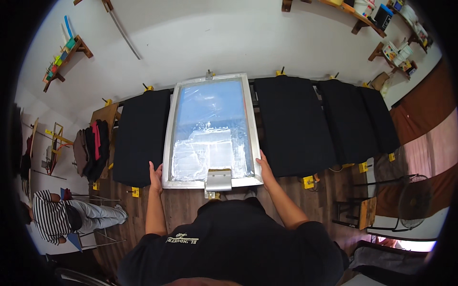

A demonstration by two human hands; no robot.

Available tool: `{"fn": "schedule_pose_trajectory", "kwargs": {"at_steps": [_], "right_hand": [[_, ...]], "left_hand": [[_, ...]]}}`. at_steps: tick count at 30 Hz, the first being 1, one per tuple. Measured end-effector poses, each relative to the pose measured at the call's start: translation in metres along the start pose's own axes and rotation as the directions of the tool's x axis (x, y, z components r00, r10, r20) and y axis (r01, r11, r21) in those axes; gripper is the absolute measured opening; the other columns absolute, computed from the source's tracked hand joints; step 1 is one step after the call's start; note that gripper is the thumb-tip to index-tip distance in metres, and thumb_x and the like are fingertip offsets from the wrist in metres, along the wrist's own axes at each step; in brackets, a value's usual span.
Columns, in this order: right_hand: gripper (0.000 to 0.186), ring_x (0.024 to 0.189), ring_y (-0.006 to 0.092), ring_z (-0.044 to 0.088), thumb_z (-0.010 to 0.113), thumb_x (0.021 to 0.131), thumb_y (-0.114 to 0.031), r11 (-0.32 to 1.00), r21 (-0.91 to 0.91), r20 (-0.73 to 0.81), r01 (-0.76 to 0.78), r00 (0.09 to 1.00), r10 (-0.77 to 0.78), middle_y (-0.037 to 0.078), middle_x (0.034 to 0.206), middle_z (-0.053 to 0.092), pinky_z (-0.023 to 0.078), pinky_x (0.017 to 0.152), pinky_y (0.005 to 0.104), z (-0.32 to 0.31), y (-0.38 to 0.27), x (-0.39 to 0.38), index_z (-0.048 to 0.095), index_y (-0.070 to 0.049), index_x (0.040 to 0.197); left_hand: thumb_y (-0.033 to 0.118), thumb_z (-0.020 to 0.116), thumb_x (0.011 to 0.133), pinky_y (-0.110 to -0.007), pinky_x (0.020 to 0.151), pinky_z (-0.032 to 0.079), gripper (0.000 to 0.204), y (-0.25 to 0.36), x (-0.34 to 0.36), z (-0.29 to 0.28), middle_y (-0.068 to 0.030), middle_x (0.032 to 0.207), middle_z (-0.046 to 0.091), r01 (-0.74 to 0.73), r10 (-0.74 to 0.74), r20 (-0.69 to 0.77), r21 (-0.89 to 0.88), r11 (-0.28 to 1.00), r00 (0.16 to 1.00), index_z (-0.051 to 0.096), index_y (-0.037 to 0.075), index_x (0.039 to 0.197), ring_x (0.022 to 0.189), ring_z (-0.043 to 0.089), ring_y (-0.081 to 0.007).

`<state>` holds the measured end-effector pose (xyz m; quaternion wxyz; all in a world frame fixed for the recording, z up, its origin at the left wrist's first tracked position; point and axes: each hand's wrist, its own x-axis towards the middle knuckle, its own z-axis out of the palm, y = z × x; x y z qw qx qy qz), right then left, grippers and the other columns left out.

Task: The recorder is applying ink to black shirts using a screen printing frame and a squeegee across multiple printing stations.

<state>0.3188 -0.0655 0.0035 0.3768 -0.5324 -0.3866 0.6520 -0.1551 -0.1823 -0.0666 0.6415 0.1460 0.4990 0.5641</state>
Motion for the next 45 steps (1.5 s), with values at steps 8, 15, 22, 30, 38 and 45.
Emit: {"fn": "schedule_pose_trajectory", "kwargs": {"at_steps": [8,15,22,30,38,45], "right_hand": [[0.064,0.143,0.0232,0.042,0.044,0.101,-0.024,0.999,0.054,0.007,0.004,1.000,-0.004,0.009,0.159,0.041,0.030,0.119,0.0335,-0.003,-0.005,0.002,0.028,-0.009,0.161],[0.063,0.144,0.0225,0.042,0.045,0.104,-0.033,0.998,0.067,-0.001,-0.015,1.000,0.015,0.008,0.159,0.043,0.030,0.119,0.0334,0.003,-0.020,-0.009,0.033,-0.007,0.160],[0.066,0.144,0.0234,0.042,0.045,0.101,-0.035,0.999,0.024,0.049,0.033,0.998,-0.034,0.009,0.160,0.042,0.029,0.120,0.0330,0.007,-0.023,-0.008,0.033,-0.007,0.160],[0.065,0.145,0.0228,0.040,0.044,0.102,-0.034,0.996,-0.062,0.004,0.071,0.997,-0.071,0.009,0.161,0.040,0.027,0.120,0.0319,0.001,-0.018,-0.011,0.033,-0.007,0.160],[0.067,0.148,0.0213,0.034,0.045,0.107,-0.042,0.952,-0.276,-0.006,0.131,0.990,-0.138,0.011,0.161,0.037,0.024,0.120,0.0314,0.003,-0.024,-0.016,0.027,-0.007,0.161],[0.061,0.148,0.0212,0.034,0.039,0.109,-0.041,0.957,-0.269,-0.043,0.104,0.992,-0.120,0.008,0.162,0.038,0.022,0.121,0.0318,0.007,-0.025,-0.021,0.033,-0.007,0.159]], "left_hand": [[0.085,0.027,0.093,-0.033,0.112,0.038,0.107,0.010,-0.001,0.006,-0.0151,0.141,0.059,-0.003,0.004,0.054,-0.014,1.000,0.999,0.044,-0.005,0.149,0.128,0.057,-0.0253],[0.078,0.024,0.098,-0.034,0.117,0.030,0.101,0.006,-0.007,0.010,-0.0157,0.150,0.051,-0.078,0.075,0.134,0.019,0.997,0.988,0.038,-0.006,0.152,0.138,0.048,-0.0259],[0.078,0.024,0.098,-0.034,0.118,0.030,0.101,0.014,-0.008,0.001,-0.0172,0.151,0.050,-0.083,0.090,0.190,-0.045,0.996,0.978,0.037,-0.006,0.153,0.139,0.047,-0.0268],[0.078,0.026,0.098,-0.034,0.117,0.031,0.102,0.018,-0.016,0.012,-0.0175,0.151,0.049,-0.112,0.117,0.210,-0.037,0.993,0.971,0.034,-0.007,0.154,0.139,0.047,-0.0265],[0.074,0.025,0.101,-0.035,0.117,0.032,0.097,0.013,-0.015,0.009,-0.0163,0.153,0.047,-0.146,0.151,0.244,-0.037,0.989,0.958,0.032,-0.006,0.155,0.139,0.046,-0.0263],[0.079,0.024,0.098,-0.035,0.116,0.035,0.102,0.014,-0.017,0.008,-0.0170,0.146,0.055,-0.157,0.166,0.229,-0.057,0.986,0.959,0.036,-0.005,0.153,0.133,0.053,-0.0262]]}}
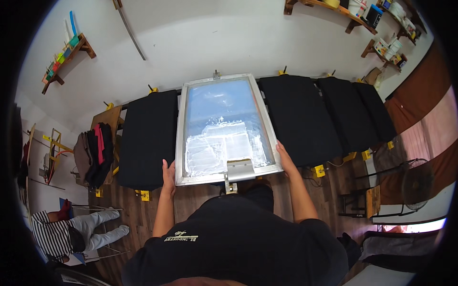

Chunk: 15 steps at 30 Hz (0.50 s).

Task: The recorder is applying ink to black shirts using a screen printing frame and a squeegee across multiple printing stations.

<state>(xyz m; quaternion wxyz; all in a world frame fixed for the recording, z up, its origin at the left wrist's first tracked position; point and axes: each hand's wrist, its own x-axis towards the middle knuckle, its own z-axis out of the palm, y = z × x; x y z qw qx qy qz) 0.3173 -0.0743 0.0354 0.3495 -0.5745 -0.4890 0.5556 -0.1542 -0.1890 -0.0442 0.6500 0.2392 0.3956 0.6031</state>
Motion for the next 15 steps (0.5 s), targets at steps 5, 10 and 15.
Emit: {"fn": "schedule_pose_trajectory", "kwargs": {"at_steps": [5,10,15], "right_hand": [[0.059,0.146,0.0206,0.036,0.040,0.109,-0.039,1.000,-0.030,-0.016,0.010,1.000,-0.010,0.008,0.160,0.041,0.024,0.120,0.0314,-0.0016,0.0009,0.0016,0.035,-0.007,0.159],[0.059,0.145,0.0199,0.038,0.042,0.109,-0.040,1.000,-0.009,-0.012,0.007,1.000,-0.008,0.009,0.158,0.043,0.026,0.120,0.0309,0.0001,0.0028,0.0039,0.036,-0.007,0.158],[0.065,0.141,0.0195,0.042,0.048,0.107,-0.045,0.999,-0.035,-0.012,0.012,1.000,-0.012,0.010,0.154,0.046,0.029,0.117,0.0305,0.0016,0.0020,0.0032,0.035,-0.006,0.157]], "left_hand": [[0.074,0.027,0.101,-0.034,0.115,0.034,0.096,0.0060,-0.0011,0.0042,-0.0165,0.149,0.052,0.037,-0.036,0.022,-0.048,0.998,0.999,0.035,-0.006,0.154,0.135,0.050,-0.0261],[0.074,0.028,0.101,-0.034,0.114,0.036,0.095,0.0047,-0.0004,0.0049,-0.0160,0.147,0.054,0.022,-0.022,0.011,-0.033,0.999,1.000,0.037,-0.006,0.152,0.133,0.052,-0.0254],[0.073,0.028,0.101,-0.033,0.113,0.037,0.093,0.0059,-0.0035,0.0053,-0.0150,0.144,0.057,0.010,-0.010,-0.014,-0.019,1.000,1.000,0.041,-0.005,0.150,0.130,0.055,-0.0248]]}}
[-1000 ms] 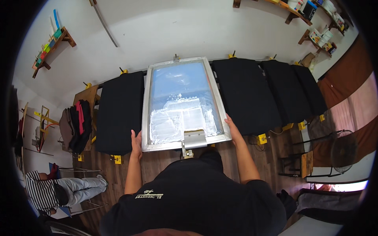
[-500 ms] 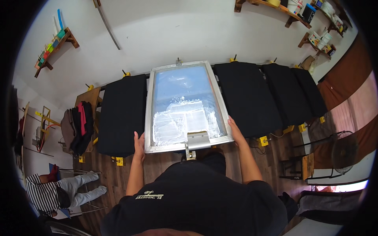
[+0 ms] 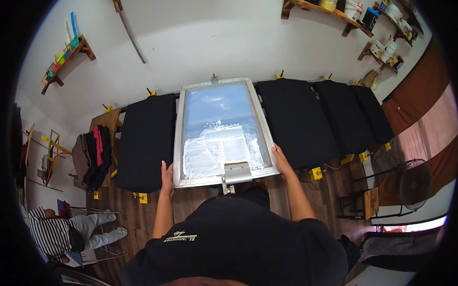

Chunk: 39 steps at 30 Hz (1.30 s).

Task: The recorder is applying ink to black shirts using a screen printing frame and a squeegee across multiple printing stations.

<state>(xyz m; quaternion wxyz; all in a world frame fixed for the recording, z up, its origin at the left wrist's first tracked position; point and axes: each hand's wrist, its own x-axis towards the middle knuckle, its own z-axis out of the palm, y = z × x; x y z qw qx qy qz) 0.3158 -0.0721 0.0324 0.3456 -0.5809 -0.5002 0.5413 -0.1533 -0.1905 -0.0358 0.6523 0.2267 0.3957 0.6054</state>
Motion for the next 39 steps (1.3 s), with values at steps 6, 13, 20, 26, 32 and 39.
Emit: {"fn": "schedule_pose_trajectory", "kwargs": {"at_steps": [6,13,20,26,32,39], "right_hand": [[0.059,0.142,0.0195,0.041,0.042,0.109,-0.041,1.000,0.006,0.008,-0.020,1.000,0.020,0.008,0.157,0.043,0.028,0.118,0.0312,-0.002,0.006,0.002,0.034,-0.010,0.159],[0.059,0.141,0.0196,0.042,0.040,0.109,-0.044,0.995,0.090,-0.003,-0.052,0.999,0.052,0.008,0.155,0.045,0.032,0.117,0.0324,0.002,0.001,-0.003,0.036,-0.010,0.158],[0.062,0.138,0.0204,0.048,0.040,0.109,-0.049,0.946,0.297,0.032,-0.128,0.992,0.124,0.009,0.152,0.049,0.038,0.114,0.0342,0.010,-0.012,-0.009,0.038,-0.010,0.157],[0.064,0.136,0.0195,0.050,0.038,0.108,-0.053,0.947,0.313,0.037,-0.070,0.997,0.062,0.008,0.150,0.051,0.039,0.113,0.0340,0.001,0.006,-0.003,0.040,-0.010,0.155],[0.066,0.137,0.0206,0.049,0.037,0.108,-0.056,0.951,0.288,0.061,-0.109,0.994,0.096,0.009,0.150,0.051,0.038,0.114,0.0343,0.004,-0.001,-0.003,0.040,-0.010,0.155],[0.067,0.141,0.0214,0.044,0.037,0.107,-0.056,0.987,0.155,-0.014,-0.048,0.999,0.051,0.010,0.154,0.047,0.034,0.116,0.0346,0.007,-0.007,-0.006,0.037,-0.011,0.157]], "left_hand": [[0.072,0.029,0.102,-0.032,0.111,0.039,0.091,-0.001,0.002,0.001,-0.0147,0.141,0.059,0.014,-0.013,-0.043,0.034,0.999,0.999,0.045,-0.004,0.148,0.128,0.056,-0.0239],[0.077,0.028,0.098,-0.033,0.110,0.041,0.098,-0.004,0.006,-0.002,-0.0162,0.137,0.062,0.011,-0.005,-0.084,0.075,0.997,0.996,0.045,-0.006,0.147,0.124,0.060,-0.0245],[0.077,0.029,0.098,-0.032,0.109,0.042,0.098,-0.001,0.002,-0.001,-0.0164,0.135,0.064,0.039,-0.026,-0.138,0.085,0.996,0.990,0.047,-0.007,0.145,0.122,0.061,-0.0243],[0.078,0.029,0.097,-0.032,0.108,0.042,0.099,0.002,0.005,0.007,-0.0162,0.133,0.064,0.038,-0.029,-0.097,0.100,0.994,0.995,0.047,-0.007,0.145,0.120,0.062,-0.0242],[0.077,0.031,0.097,-0.032,0.108,0.042,0.097,0.001,0.005,0.001,-0.0159,0.133,0.064,0.046,-0.038,-0.107,0.076,0.996,0.994,0.048,-0.006,0.145,0.121,0.062,-0.0241],[0.075,0.031,0.099,-0.033,0.109,0.042,0.094,-0.004,0.007,-0.003,-0.0155,0.136,0.063,0.027,-0.018,-0.097,0.093,0.995,0.995,0.046,-0.005,0.146,0.123,0.060,-0.0244]]}}
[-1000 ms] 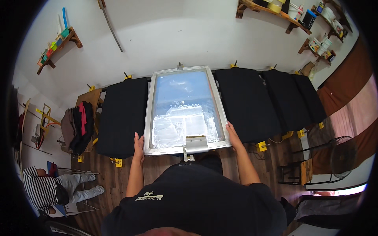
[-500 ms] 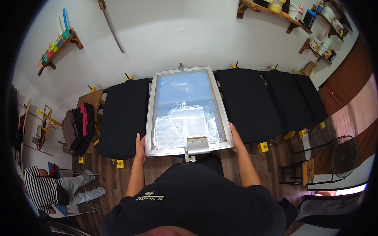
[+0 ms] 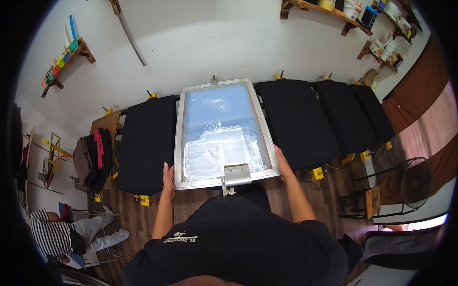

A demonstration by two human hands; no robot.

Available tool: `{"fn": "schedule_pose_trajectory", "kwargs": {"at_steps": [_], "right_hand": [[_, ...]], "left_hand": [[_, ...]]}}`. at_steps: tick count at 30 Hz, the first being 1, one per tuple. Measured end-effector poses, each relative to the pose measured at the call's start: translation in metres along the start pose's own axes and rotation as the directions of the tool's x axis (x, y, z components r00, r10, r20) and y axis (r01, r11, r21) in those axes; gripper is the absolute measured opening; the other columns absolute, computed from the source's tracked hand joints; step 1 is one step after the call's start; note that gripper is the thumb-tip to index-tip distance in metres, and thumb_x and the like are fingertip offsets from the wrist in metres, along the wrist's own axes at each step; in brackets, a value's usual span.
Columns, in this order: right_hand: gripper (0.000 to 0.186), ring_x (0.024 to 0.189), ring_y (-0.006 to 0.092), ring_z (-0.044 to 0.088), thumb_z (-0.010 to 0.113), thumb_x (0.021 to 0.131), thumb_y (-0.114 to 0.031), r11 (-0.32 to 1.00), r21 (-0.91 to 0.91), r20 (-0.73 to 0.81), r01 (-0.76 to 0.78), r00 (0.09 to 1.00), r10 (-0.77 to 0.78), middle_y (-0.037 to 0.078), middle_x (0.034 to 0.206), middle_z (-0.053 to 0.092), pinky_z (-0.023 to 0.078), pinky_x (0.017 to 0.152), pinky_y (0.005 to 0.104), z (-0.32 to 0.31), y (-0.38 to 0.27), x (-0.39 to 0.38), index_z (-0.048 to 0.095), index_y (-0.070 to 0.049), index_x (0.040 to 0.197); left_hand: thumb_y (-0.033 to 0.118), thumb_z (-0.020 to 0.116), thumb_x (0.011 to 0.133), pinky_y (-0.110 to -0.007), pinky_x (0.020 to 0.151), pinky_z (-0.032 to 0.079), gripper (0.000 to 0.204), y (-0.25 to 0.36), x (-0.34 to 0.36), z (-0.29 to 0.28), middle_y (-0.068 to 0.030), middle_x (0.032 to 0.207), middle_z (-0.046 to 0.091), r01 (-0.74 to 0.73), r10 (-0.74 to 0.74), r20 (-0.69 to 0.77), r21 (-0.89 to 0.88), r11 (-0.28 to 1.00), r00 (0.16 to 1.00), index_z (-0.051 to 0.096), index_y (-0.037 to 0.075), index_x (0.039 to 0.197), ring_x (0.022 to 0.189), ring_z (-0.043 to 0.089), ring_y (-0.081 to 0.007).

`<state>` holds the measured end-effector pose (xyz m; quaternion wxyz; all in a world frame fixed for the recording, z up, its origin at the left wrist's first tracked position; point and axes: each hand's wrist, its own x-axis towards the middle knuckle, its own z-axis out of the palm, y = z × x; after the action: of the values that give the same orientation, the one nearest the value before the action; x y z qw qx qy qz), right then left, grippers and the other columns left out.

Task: The recorder is applying ink to black shirts using a screen printing frame and a squeegee across multiple printing stations.

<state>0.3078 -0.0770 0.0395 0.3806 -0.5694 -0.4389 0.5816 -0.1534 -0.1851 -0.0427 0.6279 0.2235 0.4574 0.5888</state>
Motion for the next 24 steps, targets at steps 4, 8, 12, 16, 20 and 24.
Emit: {"fn": "schedule_pose_trajectory", "kwargs": {"at_steps": [4,8,12,16,20,24], "right_hand": [[0.070,0.149,0.0261,0.031,0.039,0.108,-0.052,0.990,-0.130,-0.027,0.047,0.998,-0.051,0.013,0.166,0.025,0.028,0.120,0.0356,-0.002,0.000,0.001,0.015,-0.018,0.164],[0.077,0.153,0.0287,0.024,0.041,0.108,-0.050,0.978,-0.203,-0.066,0.055,0.995,-0.070,0.015,0.171,0.009,0.025,0.121,0.0359,-0.002,-0.002,-0.003,-0.003,-0.023,0.165],[0.078,0.153,0.0281,0.022,0.042,0.108,-0.051,0.985,-0.170,-0.060,0.039,0.997,-0.050,0.014,0.171,0.007,0.023,0.121,0.0355,0.000,-0.004,-0.004,-0.003,-0.023,0.165],[0.078,0.156,0.0267,0.016,0.040,0.107,-0.053,0.987,-0.156,-0.057,0.032,0.998,-0.041,0.012,0.172,0.004,0.018,0.123,0.0354,-0.007,0.004,0.003,-0.001,-0.020,0.165],[0.078,0.156,0.0261,0.014,0.039,0.107,-0.056,0.985,-0.170,-0.059,0.002,0.998,-0.012,0.011,0.172,0.004,0.016,0.124,0.0356,-0.004,0.004,0.007,0.001,-0.019,0.165],[0.078,0.156,0.0260,0.014,0.038,0.107,-0.056,0.988,-0.152,-0.071,-0.007,0.997,-0.004,0.011,0.172,0.005,0.016,0.124,0.0352,-0.007,0.004,0.005,0.002,-0.018,0.166]], "left_hand": [[0.069,0.031,0.103,-0.032,0.112,0.037,0.087,-0.003,0.002,-0.003,-0.0146,0.144,0.056,0.024,-0.023,0.021,-0.051,0.998,1.000,0.042,-0.004,0.150,0.130,0.054,-0.0239],[0.062,0.029,0.106,-0.034,0.122,0.023,0.083,-0.014,0.004,-0.005,-0.0130,0.168,0.024,-0.032,0.037,-0.141,0.036,0.999,0.989,0.019,0.000,0.161,0.150,0.032,-0.0247],[0.060,0.028,0.107,-0.035,0.125,0.014,0.083,-0.021,0.008,-0.019,-0.0106,0.172,0.004,-0.026,0.026,-0.087,0.002,1.000,0.996,0.007,0.002,0.163,0.156,0.018,-0.0246],[0.060,0.028,0.107,-0.035,0.125,0.014,0.083,-0.022,0.009,-0.015,-0.0103,0.172,0.004,-0.025,0.025,-0.135,0.004,1.000,0.991,0.008,0.002,0.163,0.156,0.017,-0.0245],[0.075,0.036,0.097,-0.037,0.123,0.021,0.103,-0.021,0.008,-0.015,-0.0185,0.168,0.018,-0.029,0.039,-0.154,0.068,0.997,0.987,0.006,0.002,0.163,0.151,0.029,-0.0295],[0.073,0.036,0.099,-0.037,0.124,0.019,0.102,0.010,-0.011,0.022,-0.0161,0.171,0.009,0.016,-0.009,-0.140,0.047,0.999,0.990,0.004,0.001,0.163,0.153,0.025,-0.0293]]}}
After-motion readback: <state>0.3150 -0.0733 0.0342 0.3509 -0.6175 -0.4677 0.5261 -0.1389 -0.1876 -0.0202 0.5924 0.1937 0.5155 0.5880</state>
